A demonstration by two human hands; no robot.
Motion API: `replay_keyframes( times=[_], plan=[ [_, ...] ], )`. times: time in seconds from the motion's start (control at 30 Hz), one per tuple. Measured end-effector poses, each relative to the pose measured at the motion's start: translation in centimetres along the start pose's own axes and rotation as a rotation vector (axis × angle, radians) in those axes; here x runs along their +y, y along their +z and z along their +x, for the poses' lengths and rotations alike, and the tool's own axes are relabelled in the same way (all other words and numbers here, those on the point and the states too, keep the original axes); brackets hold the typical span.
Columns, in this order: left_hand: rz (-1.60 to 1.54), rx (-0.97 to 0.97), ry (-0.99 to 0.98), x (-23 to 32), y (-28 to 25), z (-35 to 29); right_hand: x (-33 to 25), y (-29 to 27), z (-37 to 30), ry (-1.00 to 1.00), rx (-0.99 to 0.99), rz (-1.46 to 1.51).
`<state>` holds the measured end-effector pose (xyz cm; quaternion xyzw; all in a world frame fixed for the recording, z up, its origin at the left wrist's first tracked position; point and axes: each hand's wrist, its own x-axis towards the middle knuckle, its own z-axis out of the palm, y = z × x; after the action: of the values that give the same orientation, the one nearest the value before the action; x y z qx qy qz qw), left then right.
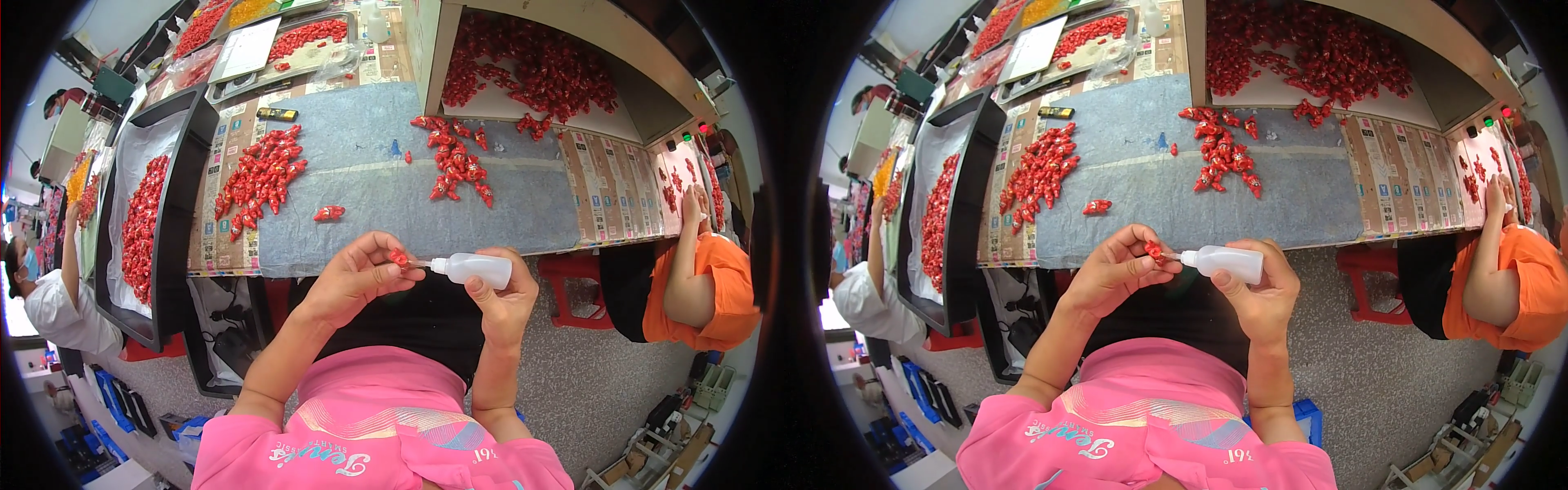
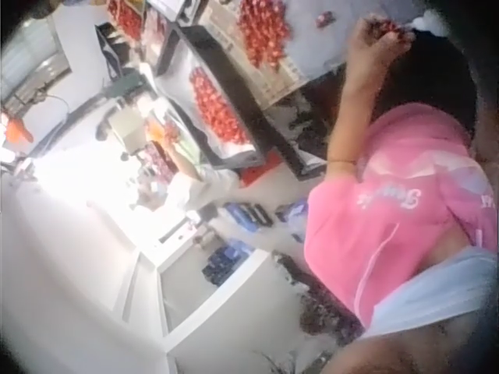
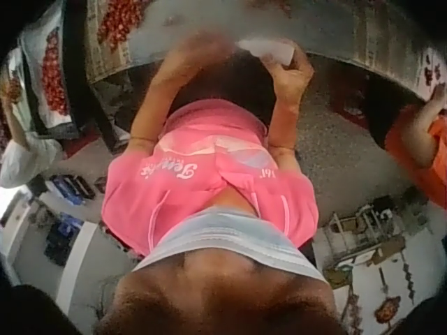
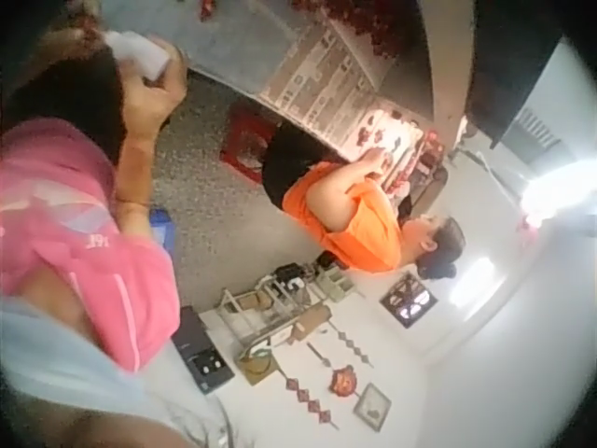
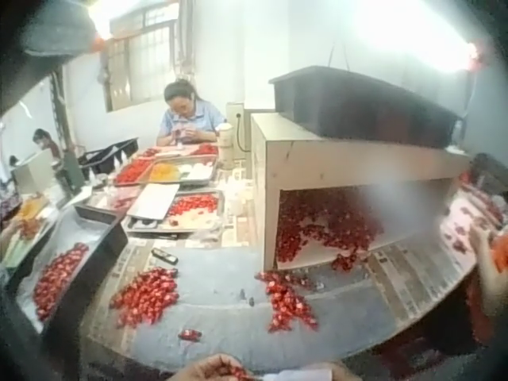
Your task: The person pulls toy pieces out of an oven chute, applies glue to them from a squeeze bottle, and joins the parts together by hand.
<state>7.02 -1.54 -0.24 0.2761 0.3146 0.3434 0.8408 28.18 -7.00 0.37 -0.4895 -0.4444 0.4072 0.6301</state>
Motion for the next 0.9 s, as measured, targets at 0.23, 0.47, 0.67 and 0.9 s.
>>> replay_keyframes(
  times=[0.23, 0.47, 0.67, 0.9],
  plan=[
    [0.005, -0.006, -0.012, 0.1, 0.1, 0.0, 0.1, -0.2, 0.0, 0.002, 0.01, -0.014],
    [-0.009, -0.017, -0.005, 0.2, -0.4, 0.1, 0.3, -0.2, 0.1, -0.004, 0.026, -0.009],
    [-0.018, -0.028, 0.02, 0.7, -1.0, -0.5, 1.6, 0.1, 1.1, 0.09, 0.087, 0.09],
    [-0.022, -0.002, 0.035, 0.9, -1.2, -1.3, 2.6, 4.3, 4.3, 0.012, -0.023, -0.12]
  ],
)
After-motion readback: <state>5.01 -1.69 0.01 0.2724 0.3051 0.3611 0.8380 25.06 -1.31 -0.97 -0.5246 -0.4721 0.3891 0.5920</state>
